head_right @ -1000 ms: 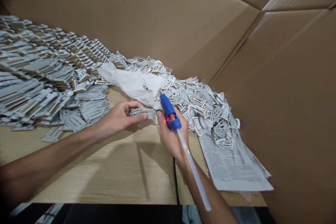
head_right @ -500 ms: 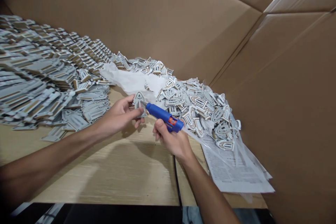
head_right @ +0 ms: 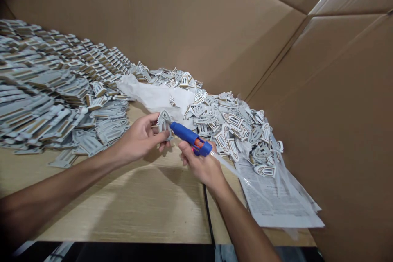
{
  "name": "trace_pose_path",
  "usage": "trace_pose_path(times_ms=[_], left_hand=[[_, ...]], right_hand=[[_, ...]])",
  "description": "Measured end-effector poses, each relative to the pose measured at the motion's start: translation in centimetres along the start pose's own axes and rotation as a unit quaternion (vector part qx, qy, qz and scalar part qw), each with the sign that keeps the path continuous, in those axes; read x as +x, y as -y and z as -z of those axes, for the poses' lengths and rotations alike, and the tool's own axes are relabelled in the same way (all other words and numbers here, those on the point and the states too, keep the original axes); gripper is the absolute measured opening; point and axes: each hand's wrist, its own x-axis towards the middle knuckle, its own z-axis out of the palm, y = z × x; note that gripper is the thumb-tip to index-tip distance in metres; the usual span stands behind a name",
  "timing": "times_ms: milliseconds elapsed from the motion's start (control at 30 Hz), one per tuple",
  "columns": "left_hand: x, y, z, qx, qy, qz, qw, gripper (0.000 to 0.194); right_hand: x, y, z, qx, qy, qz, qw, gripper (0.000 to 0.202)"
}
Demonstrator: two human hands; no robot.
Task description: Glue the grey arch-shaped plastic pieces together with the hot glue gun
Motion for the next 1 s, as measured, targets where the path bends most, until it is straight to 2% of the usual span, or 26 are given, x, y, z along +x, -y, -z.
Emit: trace_pose_path(times_ms=[133, 333, 533, 633, 700, 767, 867, 1000], left_hand=[[0.0, 0.1, 0.0, 0.012, -0.005, -0.010, 1.000, 0.016], [0.0, 0.3, 0.0, 0.018, -0.012, -0.007, 1.000, 0.017], [0.0, 0.5, -0.1, 0.025, -0.010, -0.006, 1.000, 0.017], [0.0, 0.6, 0.1, 0.039, -0.018, -0.014, 0.999, 0.019], [-0.2, 0.6, 0.2, 0.085, -0.030, -0.038, 0.995, 0.017], [-0.3, 0.4, 0.3, 0.153, -0.047, -0.070, 0.985, 0.013], [-0.6, 0.1, 0.4, 0.249, -0.069, -0.094, 0.962, 0.009], [-0.7, -0.1, 0.2, 0.303, -0.079, -0.095, 0.945, 0.018]], right_hand=[[0.1, 0.3, 0.0, -0.047, 0.008, -0.005, 0.999, 0.087], [0.2, 0.3, -0.1, -0.036, 0.009, -0.038, 0.999, 0.088], [0.2, 0.4, -0.1, -0.031, 0.004, -0.046, 0.998, 0.075], [0.1, 0.5, -0.1, -0.025, 0.019, -0.028, 0.999, 0.065], [0.0, 0.5, -0.1, -0.030, 0.015, 0.011, 0.999, 0.056], [-0.2, 0.2, -0.1, -0.055, -0.003, 0.084, 0.995, 0.047], [-0.3, -0.6, -0.3, -0.113, -0.038, 0.210, 0.970, 0.041], [-0.3, -1.4, -0.7, -0.167, -0.068, 0.308, 0.934, 0.037]])
